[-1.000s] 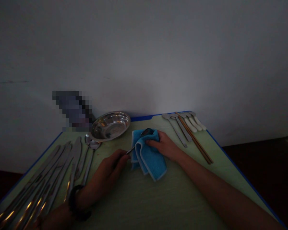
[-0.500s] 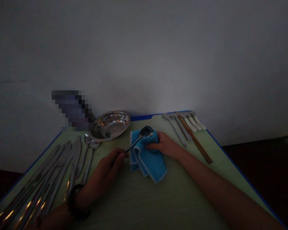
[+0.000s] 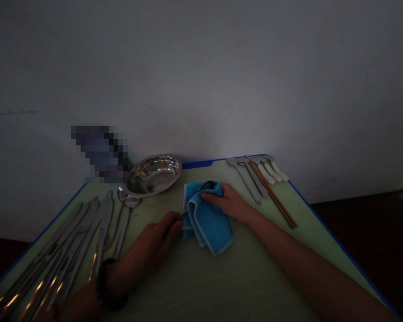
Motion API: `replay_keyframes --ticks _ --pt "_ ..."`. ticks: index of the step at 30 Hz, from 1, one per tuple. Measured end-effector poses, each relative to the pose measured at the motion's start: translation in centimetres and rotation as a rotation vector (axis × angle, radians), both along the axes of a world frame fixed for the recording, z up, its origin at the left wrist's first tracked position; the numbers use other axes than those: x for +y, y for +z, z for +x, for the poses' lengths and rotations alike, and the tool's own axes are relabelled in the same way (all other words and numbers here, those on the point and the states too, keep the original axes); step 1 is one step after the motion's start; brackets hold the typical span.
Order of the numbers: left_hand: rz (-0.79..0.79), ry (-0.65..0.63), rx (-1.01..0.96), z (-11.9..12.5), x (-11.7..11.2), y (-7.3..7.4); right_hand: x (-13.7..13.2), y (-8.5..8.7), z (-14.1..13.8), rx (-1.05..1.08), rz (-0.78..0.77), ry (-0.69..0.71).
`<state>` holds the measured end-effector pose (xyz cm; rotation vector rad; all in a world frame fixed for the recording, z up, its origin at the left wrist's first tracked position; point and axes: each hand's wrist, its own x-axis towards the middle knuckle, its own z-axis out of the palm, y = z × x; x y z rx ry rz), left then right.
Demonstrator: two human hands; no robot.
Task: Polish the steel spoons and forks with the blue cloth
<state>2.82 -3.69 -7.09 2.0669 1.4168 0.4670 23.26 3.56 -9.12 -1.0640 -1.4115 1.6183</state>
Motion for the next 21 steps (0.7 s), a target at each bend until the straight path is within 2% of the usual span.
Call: replay_keyframes --ticks 8,11,16,21 --pt "-0.026 -0.021 -0.028 0.0 0.1 0.3 -0.5 0.0 -0.4 -0.064 0.043 -0.108" --pt "-0.033 -0.042 -0.048 0.0 0.2 0.4 -0.4 -0.1 -0.5 -0.021 -0.003 -0.167" --pt "-0.043 -0.167 -0.037 -0.4 -0.1 1.0 0.1 -0.2 -0.8 0.163 -0.131 -0.359" --pt "-0.001 -0.269 0.016 -0.6 -0.4 1.3 0.3 0.0 -0.9 0.245 -0.185 -0.365"
